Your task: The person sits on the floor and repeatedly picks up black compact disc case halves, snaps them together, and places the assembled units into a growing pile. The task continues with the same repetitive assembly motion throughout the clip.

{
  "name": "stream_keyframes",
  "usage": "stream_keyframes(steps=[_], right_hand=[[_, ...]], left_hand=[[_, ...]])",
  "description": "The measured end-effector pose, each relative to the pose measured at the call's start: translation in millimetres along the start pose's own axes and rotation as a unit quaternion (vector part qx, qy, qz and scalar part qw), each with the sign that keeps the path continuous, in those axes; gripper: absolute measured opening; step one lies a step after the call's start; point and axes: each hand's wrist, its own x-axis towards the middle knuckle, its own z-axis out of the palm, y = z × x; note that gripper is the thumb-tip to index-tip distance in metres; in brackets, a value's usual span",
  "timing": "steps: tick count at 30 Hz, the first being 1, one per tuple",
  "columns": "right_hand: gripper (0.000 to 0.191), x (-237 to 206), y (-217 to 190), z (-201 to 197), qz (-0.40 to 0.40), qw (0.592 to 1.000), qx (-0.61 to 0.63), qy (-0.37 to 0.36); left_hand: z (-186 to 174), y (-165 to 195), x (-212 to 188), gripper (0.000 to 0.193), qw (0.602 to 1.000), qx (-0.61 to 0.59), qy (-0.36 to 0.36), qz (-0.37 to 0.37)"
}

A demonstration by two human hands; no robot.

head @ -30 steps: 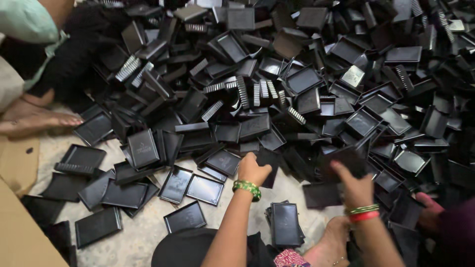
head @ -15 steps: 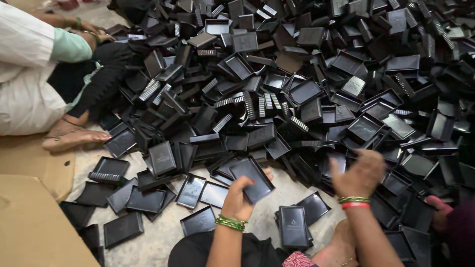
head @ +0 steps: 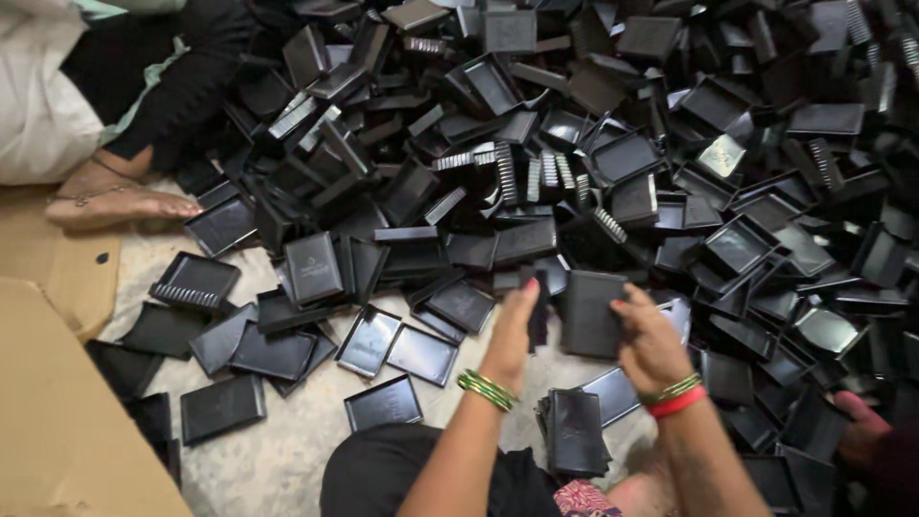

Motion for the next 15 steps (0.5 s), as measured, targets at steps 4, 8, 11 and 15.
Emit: stream_keyframes(steps=[4, 8, 11, 15], right_hand=[[0.049, -23, 26, 36, -0.027, 0.994, 0.097, -0.037], [0.047, -43, 51, 48, -0.125, 0.991, 0.033, -0.040], [0.052, -43, 49, 39, -0.079, 0.995, 0.046, -0.035], [0.056, -42, 33, 30, -0.056, 0.994, 0.080, -0.056]], left_hand=[[38, -19, -20, 0.041, 0.999, 0.026, -0.042, -0.015], [42, -22, -36, 0.050, 0.983, 0.169, 0.007, 0.068], [38, -19, -39, 0.056, 0.990, 0.136, 0.001, 0.038], [39, -15, -39, 0.062, 0.989, 0.141, 0.019, 0.048]])
